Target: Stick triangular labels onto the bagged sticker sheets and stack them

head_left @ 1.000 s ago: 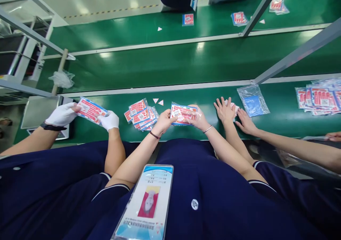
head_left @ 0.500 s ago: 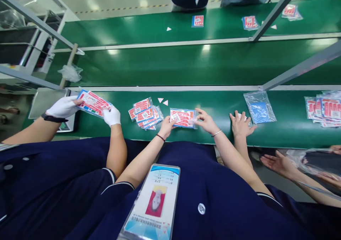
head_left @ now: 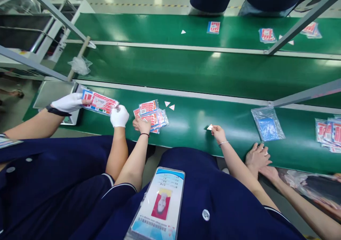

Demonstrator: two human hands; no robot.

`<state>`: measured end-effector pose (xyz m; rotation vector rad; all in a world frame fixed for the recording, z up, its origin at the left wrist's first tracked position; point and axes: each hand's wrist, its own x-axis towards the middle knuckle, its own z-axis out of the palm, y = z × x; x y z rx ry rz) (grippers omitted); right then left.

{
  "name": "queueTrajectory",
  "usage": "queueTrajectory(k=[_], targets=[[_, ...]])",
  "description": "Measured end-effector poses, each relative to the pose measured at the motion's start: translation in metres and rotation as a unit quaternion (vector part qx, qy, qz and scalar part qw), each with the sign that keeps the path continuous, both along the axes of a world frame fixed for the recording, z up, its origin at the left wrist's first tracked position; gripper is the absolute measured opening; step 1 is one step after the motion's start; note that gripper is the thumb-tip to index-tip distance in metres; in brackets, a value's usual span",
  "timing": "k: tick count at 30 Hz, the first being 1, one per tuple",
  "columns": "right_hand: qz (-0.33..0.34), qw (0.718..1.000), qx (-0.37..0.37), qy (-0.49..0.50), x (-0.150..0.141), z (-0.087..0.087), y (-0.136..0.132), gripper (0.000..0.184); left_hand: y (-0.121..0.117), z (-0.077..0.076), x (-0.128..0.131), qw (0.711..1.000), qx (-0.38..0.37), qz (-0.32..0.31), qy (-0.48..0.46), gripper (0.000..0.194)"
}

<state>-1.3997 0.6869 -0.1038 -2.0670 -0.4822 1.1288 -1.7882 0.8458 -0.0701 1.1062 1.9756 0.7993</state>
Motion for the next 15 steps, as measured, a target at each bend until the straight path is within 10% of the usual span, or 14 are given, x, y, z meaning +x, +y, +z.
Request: queueTrajectory(k=[7,15], targets=[[0.072,0.995,-0.064,-0.032,-0.006,-0.029,-0.014,0.012,0.033,-0.021,0.113,0.935,0.026,-0.315,0.158,0.070],[0.104,0.991,-0.086,-0.010,-0.001,-0.029,-0.020,0.008,0.038,-0.056,0.152,0.902,-0.036,-0.347,0.255,0.074]])
